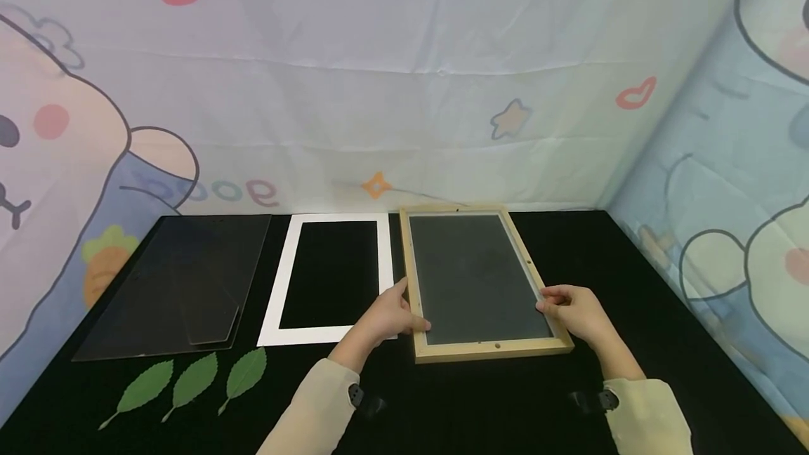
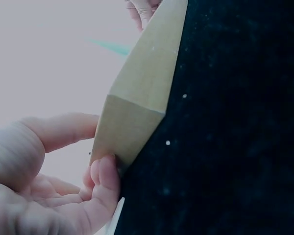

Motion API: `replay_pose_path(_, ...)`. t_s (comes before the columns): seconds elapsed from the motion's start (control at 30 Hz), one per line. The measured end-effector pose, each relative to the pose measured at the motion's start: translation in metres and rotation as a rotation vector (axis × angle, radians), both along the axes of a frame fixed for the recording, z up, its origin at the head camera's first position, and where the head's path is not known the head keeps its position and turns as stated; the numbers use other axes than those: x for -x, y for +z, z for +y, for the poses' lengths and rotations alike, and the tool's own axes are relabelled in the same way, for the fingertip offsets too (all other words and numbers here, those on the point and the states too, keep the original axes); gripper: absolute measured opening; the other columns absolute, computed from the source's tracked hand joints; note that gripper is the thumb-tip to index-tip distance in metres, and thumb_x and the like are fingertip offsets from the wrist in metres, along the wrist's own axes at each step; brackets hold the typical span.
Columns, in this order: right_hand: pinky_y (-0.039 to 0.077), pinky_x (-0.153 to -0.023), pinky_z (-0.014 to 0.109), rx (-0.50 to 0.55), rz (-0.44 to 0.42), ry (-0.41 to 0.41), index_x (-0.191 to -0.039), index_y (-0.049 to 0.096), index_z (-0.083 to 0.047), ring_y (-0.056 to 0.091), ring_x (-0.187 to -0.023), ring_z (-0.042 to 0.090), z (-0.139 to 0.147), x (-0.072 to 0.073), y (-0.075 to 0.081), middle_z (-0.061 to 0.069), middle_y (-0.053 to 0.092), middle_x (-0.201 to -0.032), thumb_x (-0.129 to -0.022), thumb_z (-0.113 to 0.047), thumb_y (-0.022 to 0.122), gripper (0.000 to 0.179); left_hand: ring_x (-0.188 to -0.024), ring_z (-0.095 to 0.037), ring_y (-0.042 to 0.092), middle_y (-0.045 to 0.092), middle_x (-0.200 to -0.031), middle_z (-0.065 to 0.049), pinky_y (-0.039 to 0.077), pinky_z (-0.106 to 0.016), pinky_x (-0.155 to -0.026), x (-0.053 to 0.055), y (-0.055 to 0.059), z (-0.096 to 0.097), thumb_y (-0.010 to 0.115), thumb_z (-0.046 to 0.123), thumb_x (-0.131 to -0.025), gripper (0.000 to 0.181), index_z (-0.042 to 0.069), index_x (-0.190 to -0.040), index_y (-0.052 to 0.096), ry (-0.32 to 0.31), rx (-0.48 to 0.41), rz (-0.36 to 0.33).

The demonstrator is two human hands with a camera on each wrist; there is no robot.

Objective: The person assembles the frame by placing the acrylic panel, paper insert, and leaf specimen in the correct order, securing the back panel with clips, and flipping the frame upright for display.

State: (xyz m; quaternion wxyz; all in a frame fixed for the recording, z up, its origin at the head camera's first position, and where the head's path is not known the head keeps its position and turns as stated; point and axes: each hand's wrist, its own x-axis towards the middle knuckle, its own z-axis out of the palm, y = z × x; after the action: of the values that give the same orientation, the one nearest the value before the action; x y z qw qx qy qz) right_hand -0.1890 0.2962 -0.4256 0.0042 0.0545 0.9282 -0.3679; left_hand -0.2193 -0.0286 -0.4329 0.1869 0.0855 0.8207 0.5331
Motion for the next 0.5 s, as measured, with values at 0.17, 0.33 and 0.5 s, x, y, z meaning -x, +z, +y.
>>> replay_pose_path(0.17, 0.051, -0.072, 0.033, -0.005, -0.005, -0.014, -0.118, 0.061, 0.009, 0.056, -0.086, 0.026, 0.0002, -0.0017, 0.0005, 0.018, 0.063, -0.098, -0.09, -0.016, 0.067, 0.037, -0.056, -0.015, 0.052, 0.055, -0.074, -0.009, 0.043, -0.026, -0.054, -0.0021, -0.0006, 0.0008, 0.078, 0.005, -0.075, 0.099, -0.001, -0.152, 0.017, -0.01, -0.006, 0.017)
replay_pose_path(0.33, 0.053, -0.073, 0.037, -0.004, 0.003, -0.014, -0.117, 0.061, 0.009, 0.057, -0.085, 0.026, -0.0005, -0.0019, 0.0037, 0.019, 0.063, -0.098, -0.09, -0.018, 0.068, 0.039, -0.055, -0.015, 0.051, 0.055, -0.072, -0.009, 0.04, -0.025, -0.051, -0.003, 0.0004, 0.0006, 0.078, 0.005, -0.076, 0.098, -0.003, -0.152, 0.016, -0.015, -0.002, 0.036)
replay_pose_path(0.5, 0.052, -0.071, 0.036, -0.041, 0.006, 0.004, -0.115, 0.063, 0.009, 0.057, -0.083, 0.025, -0.0029, -0.0015, 0.0047, 0.018, 0.064, -0.095, -0.09, -0.018, 0.068, 0.037, -0.056, -0.014, 0.052, 0.055, -0.071, -0.007, 0.041, -0.026, -0.054, -0.0044, 0.0019, -0.0017, 0.078, 0.008, -0.076, 0.099, -0.004, -0.152, 0.015, -0.011, 0.016, 0.035)
